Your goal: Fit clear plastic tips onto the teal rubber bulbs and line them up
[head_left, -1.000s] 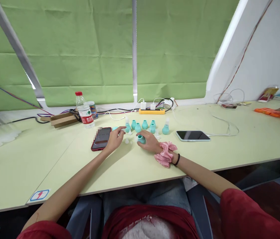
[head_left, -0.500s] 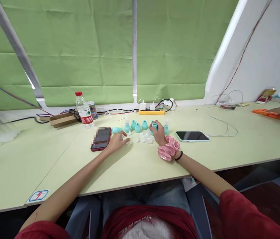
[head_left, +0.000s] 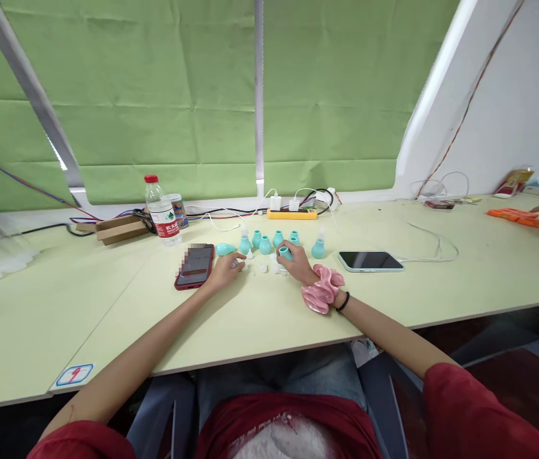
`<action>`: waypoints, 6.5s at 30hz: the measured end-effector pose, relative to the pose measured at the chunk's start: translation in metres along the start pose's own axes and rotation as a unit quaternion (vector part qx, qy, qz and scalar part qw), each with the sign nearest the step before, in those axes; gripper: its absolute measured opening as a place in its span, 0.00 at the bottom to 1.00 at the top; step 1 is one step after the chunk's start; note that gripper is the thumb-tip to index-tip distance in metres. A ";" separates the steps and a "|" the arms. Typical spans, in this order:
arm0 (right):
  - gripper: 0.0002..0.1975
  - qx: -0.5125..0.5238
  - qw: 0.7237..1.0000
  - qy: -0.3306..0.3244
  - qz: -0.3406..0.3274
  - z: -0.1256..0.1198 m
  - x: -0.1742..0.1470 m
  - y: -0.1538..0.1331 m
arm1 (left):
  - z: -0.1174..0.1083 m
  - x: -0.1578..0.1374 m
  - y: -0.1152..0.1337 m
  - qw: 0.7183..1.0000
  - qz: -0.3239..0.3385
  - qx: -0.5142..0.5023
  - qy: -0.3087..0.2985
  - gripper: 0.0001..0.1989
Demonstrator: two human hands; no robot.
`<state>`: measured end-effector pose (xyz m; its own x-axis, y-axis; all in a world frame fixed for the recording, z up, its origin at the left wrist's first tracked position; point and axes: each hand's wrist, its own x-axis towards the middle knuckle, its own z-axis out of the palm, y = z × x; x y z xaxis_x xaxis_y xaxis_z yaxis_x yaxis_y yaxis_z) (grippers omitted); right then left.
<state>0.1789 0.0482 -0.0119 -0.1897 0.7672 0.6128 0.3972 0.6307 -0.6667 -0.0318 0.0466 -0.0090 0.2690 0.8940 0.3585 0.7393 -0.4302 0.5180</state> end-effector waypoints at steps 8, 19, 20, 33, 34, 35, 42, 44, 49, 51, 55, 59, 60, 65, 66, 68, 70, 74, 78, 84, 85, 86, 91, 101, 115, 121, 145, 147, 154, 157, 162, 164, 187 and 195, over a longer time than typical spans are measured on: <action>0.03 -0.021 0.999 -0.023 -0.011 0.001 0.000 0.002 | -0.025 0.008 -0.006 0.989 -0.031 0.133 0.052 0.15; 0.04 -0.061 0.997 -0.025 -0.033 0.001 -0.001 0.001 | -0.015 0.003 -0.003 0.930 -0.083 0.351 -0.070 0.16; 0.04 -0.065 0.997 -0.024 -0.033 0.001 -0.001 0.001 | -0.015 0.003 -0.002 0.928 -0.086 0.356 -0.070 0.15; 0.04 -0.092 0.995 0.016 -0.027 0.000 0.002 0.006 | -0.019 0.002 0.002 0.938 -0.075 0.332 -0.064 0.18; 0.04 -0.092 0.995 0.017 -0.027 0.000 0.002 0.006 | -0.019 0.002 0.002 0.935 -0.080 0.337 -0.071 0.17; 0.04 -0.092 0.995 0.020 -0.025 0.000 0.002 0.006 | -0.018 0.002 0.003 0.934 -0.083 0.339 -0.076 0.15; 0.02 -0.092 0.993 0.078 -0.015 -0.010 0.007 0.004 | -0.014 -0.002 0.011 0.964 0.005 0.256 -0.067 0.14; 0.03 -0.087 0.992 0.093 -0.005 -0.013 0.008 0.005 | -0.013 -0.004 0.014 0.975 0.033 0.206 -0.076 0.14; 0.03 -0.078 0.992 0.097 0.016 -0.016 0.011 0.007 | -0.008 -0.006 0.018 0.986 0.092 0.089 -0.107 0.16; 0.03 -0.083 0.993 0.086 0.009 -0.015 0.010 0.005 | -0.006 -0.007 0.017 0.988 0.100 0.062 -0.101 0.17; 0.01 -0.096 0.994 0.044 -0.025 -0.010 0.007 0.002 | 0.000 -0.009 0.014 0.987 0.122 0.014 -0.104 0.18; 0.02 -0.099 0.993 -0.030 -0.063 -0.002 0.001 0.002 | 0.005 -0.012 0.015 0.985 0.130 -0.003 -0.111 0.18; 0.03 -0.104 0.991 -0.053 -0.072 -0.001 0.000 0.002 | 0.005 -0.012 0.016 0.985 0.130 0.000 -0.109 0.18; 0.04 -0.172 0.974 -0.120 -0.090 0.002 -0.002 0.007 | 0.007 -0.013 0.018 0.986 0.130 0.014 -0.103 0.18; 0.05 -0.188 0.970 -0.125 -0.087 0.002 -0.002 0.007 | 0.007 -0.012 0.018 0.986 0.130 0.016 -0.100 0.19; 0.07 -0.215 0.964 -0.136 -0.082 0.002 -0.002 0.007 | 0.008 -0.011 0.017 0.988 0.124 0.022 -0.088 0.19; 0.09 -0.223 0.962 -0.140 -0.077 0.001 -0.002 0.006 | 0.008 -0.011 0.017 0.990 0.113 0.028 -0.074 0.18; 0.14 -0.173 0.977 -0.118 -0.048 0.000 -0.005 0.000 | 0.006 -0.013 0.020 0.992 0.107 0.033 -0.064 0.16; 0.14 -0.074 0.994 -0.079 -0.035 -0.002 -0.003 -0.002 | 0.007 -0.016 0.023 0.988 0.124 0.050 -0.082 0.15; 0.14 0.017 0.999 -0.046 -0.001 0.002 0.003 0.015 | 0.016 -0.017 0.020 0.982 0.133 0.095 -0.098 0.16; 0.14 0.027 0.998 -0.051 0.003 0.004 0.003 0.017 | 0.017 -0.017 0.019 0.981 0.132 0.098 -0.099 0.16; 0.14 0.036 0.998 -0.053 0.005 0.006 0.003 0.019 | 0.017 -0.016 0.019 0.981 0.131 0.101 -0.101 0.16; 0.14 0.053 0.998 -0.028 -0.009 0.017 0.003 0.022 | 0.016 -0.016 0.021 0.978 0.110 0.142 -0.107 0.16; 0.05 -0.127 0.983 -0.096 -0.096 0.020 0.007 0.029 | 0.005 -0.014 0.024 0.972 0.075 0.201 -0.095 0.16; 0.07 -0.248 0.958 -0.133 -0.063 -0.015 0.011 0.013 | 0.009 -0.012 0.016 0.990 0.034 0.126 -0.046 0.16; 0.13 -0.238 0.934 -0.246 -0.097 -0.025 0.012 0.014 | 0.009 -0.010 0.016 0.998 0.014 0.003 -0.060 0.11; 0.14 -0.290 0.957 -0.021 -0.013 -0.015 0.013 0.030 | 0.007 -0.010 0.017 0.994 0.047 -0.024 -0.096 0.19; 0.17 -0.278 0.958 -0.064 0.004 -0.013 0.012 0.033 | 0.006 -0.010 0.018 0.992 0.044 -0.035 -0.115 0.22; 0.14 -0.222 0.974 -0.041 -0.019 -0.015 0.018 0.039 | 0.005 -0.013 0.022 0.988 0.052 -0.066 -0.127 0.21; 0.14 -0.250 0.968 0.020 -0.011 -0.022 0.022 0.037 | 0.008 -0.014 0.019 0.989 0.023 -0.078 -0.123 0.18; 0.15 -0.260 0.963 0.064 -0.011 -0.027 0.022 0.035 | 0.010 -0.014 0.018 0.987 0.027 -0.108 -0.112 0.11; 0.15 -0.269 0.962 0.041 -0.003 -0.025 0.021 0.035 | 0.010 -0.014 0.020 0.985 0.042 -0.113 -0.121 0.10; 0.10 -0.139 0.988 0.046 -0.040 -0.012 0.016 0.032 | 0.006 -0.014 0.027 0.972 0.037 -0.170 -0.159 0.15; 0.25 -0.111 0.994 0.014 -0.003 -0.005 0.011 0.027 | 0.009 -0.014 0.025 0.975 0.027 -0.195 -0.107 0.13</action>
<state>0.1920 0.0731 -0.0205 -0.1686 0.7581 0.6299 0.5853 0.5912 -0.5549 -0.0114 0.0251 -0.0084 0.4550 0.8564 0.2442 0.4409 -0.4549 0.7737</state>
